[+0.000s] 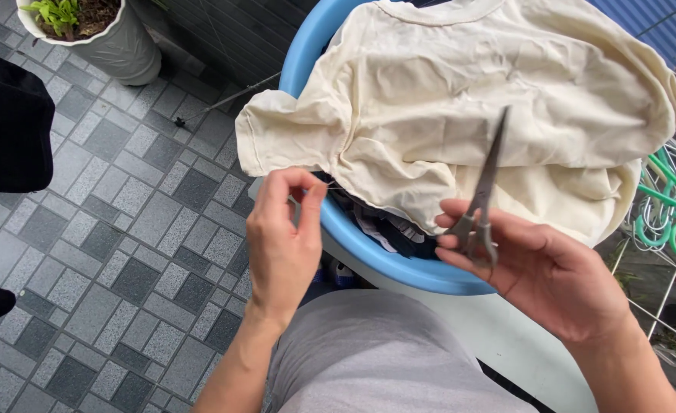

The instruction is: Hanging clothes on hangers and trimming loose threads with scissors

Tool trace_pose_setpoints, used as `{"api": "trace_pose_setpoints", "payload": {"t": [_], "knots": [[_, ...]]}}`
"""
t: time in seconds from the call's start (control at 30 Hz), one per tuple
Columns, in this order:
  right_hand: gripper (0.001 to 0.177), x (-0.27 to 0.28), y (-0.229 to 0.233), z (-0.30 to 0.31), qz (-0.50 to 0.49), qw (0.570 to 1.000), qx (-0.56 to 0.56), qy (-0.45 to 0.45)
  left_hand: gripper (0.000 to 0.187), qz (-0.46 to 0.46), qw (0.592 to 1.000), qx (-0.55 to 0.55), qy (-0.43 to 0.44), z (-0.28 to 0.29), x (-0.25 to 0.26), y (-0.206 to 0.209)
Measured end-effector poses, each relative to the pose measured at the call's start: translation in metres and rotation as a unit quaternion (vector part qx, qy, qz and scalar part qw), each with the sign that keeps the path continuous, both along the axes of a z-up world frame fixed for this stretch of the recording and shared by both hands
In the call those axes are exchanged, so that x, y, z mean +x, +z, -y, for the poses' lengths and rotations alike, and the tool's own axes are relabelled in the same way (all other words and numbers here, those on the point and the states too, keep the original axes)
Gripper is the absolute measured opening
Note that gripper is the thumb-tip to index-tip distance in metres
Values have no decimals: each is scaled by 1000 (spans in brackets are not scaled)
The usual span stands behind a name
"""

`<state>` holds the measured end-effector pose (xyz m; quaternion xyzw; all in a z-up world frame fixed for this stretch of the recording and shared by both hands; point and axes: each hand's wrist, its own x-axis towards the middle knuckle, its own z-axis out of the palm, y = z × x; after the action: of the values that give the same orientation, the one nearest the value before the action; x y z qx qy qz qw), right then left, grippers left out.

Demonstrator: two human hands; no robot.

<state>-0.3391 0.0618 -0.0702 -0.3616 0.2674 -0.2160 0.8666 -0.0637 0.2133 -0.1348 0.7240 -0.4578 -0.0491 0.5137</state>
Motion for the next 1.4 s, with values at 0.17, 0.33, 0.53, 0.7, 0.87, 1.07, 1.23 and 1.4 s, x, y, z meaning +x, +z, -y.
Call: {"api": "trace_pose_setpoints", "payload": {"t": [0.17,0.33,0.53,0.7,0.87,1.07,1.23,1.4], "knots": [[59,-1,2,-12,13,996,77,40,12,-144,989,-21,38,-11,-5,-9],[70,-2,-3,-24,-115,989,74,53,10,-226,969,-98,-21,-9,-15,-6],[96,-5,8,-23,-62,959,-65,269,11,-311,941,-131,-30,-19,-18,7],[109,7,4,-25,-58,933,29,355,11,-292,948,-123,-15,-27,-18,9],[98,15,-5,-23,-32,943,72,325,13,-94,994,27,-44,-27,-1,1],[104,9,-2,-20,-25,945,52,323,31,117,987,74,-78,-17,0,-3],[101,10,-5,-23,-23,947,58,314,11,146,978,136,-58,-8,0,2],[99,12,-8,-23,-40,945,49,321,17,71,991,95,-59,-14,7,19]]}}
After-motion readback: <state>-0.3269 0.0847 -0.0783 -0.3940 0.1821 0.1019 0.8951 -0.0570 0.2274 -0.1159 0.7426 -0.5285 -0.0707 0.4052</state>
